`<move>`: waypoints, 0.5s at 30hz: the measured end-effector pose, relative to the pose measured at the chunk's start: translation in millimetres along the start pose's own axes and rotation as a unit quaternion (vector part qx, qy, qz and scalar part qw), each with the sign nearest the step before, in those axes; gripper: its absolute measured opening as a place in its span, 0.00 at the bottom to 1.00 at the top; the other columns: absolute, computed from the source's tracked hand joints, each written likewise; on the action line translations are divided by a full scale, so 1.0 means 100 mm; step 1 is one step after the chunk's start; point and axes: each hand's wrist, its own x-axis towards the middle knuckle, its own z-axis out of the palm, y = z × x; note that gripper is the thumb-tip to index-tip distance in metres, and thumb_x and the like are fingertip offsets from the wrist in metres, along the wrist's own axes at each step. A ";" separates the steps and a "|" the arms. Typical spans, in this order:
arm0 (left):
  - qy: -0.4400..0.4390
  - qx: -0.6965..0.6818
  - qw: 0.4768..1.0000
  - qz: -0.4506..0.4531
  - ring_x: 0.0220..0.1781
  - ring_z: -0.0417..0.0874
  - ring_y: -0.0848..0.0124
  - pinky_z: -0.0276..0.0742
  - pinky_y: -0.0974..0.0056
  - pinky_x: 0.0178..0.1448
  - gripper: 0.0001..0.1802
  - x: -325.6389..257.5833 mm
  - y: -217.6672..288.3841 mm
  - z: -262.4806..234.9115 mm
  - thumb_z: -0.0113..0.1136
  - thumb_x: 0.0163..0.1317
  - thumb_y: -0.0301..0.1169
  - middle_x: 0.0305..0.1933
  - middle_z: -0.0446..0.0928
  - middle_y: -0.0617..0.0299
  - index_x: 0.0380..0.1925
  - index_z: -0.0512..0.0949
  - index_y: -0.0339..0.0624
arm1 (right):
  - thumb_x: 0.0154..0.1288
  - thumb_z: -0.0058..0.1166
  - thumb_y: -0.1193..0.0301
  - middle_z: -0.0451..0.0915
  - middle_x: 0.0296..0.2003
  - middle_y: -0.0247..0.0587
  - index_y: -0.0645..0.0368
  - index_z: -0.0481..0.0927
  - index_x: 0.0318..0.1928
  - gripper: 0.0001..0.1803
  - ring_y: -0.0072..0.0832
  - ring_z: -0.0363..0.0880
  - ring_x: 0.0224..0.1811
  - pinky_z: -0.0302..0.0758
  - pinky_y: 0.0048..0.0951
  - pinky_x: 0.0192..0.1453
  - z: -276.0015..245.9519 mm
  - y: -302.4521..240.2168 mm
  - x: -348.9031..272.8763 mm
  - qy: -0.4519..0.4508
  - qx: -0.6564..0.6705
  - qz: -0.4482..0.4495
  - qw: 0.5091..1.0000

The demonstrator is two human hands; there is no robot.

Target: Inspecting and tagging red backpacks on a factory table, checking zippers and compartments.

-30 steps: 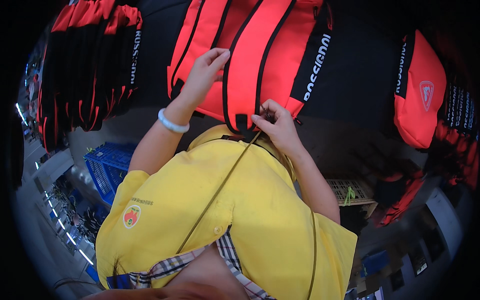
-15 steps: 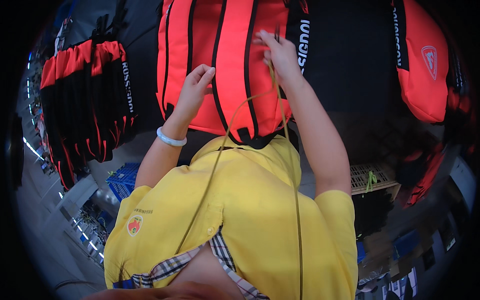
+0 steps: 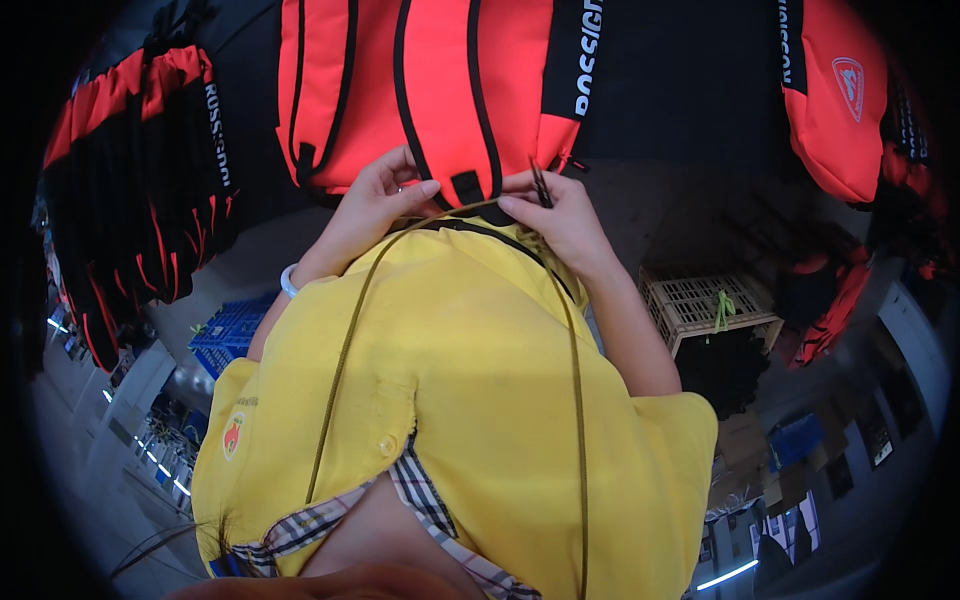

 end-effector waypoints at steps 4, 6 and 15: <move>-0.024 -0.028 0.999 -0.003 0.46 0.82 0.75 0.82 0.72 0.49 0.12 -0.06 0.09 0.02 0.59 0.66 0.25 0.46 0.78 0.60 0.48 0.72 0.35 | 0.63 0.60 0.78 0.83 0.39 0.35 0.66 0.80 0.50 0.14 0.18 0.80 0.39 0.76 0.19 0.45 0.00 -0.03 -0.23 0.029 0.084 0.001 0.996; -0.047 -0.052 0.997 -0.008 0.46 0.82 0.75 0.82 0.72 0.49 0.13 -0.10 0.14 0.05 0.59 0.66 0.24 0.47 0.79 0.59 0.49 0.71 0.35 | 0.63 0.60 0.79 0.82 0.39 0.35 0.66 0.80 0.50 0.14 0.18 0.80 0.39 0.76 0.19 0.44 0.00 -0.06 -0.29 0.047 0.058 -0.020 0.997; -0.023 -0.060 0.998 0.008 0.43 0.84 0.74 0.81 0.73 0.46 0.11 -0.21 0.10 -0.02 0.59 0.66 0.25 0.42 0.81 0.58 0.46 0.72 0.34 | 0.61 0.61 0.79 0.81 0.38 0.32 0.65 0.79 0.53 0.18 0.14 0.77 0.37 0.74 0.16 0.43 0.07 0.03 -0.42 0.034 0.009 -0.067 0.997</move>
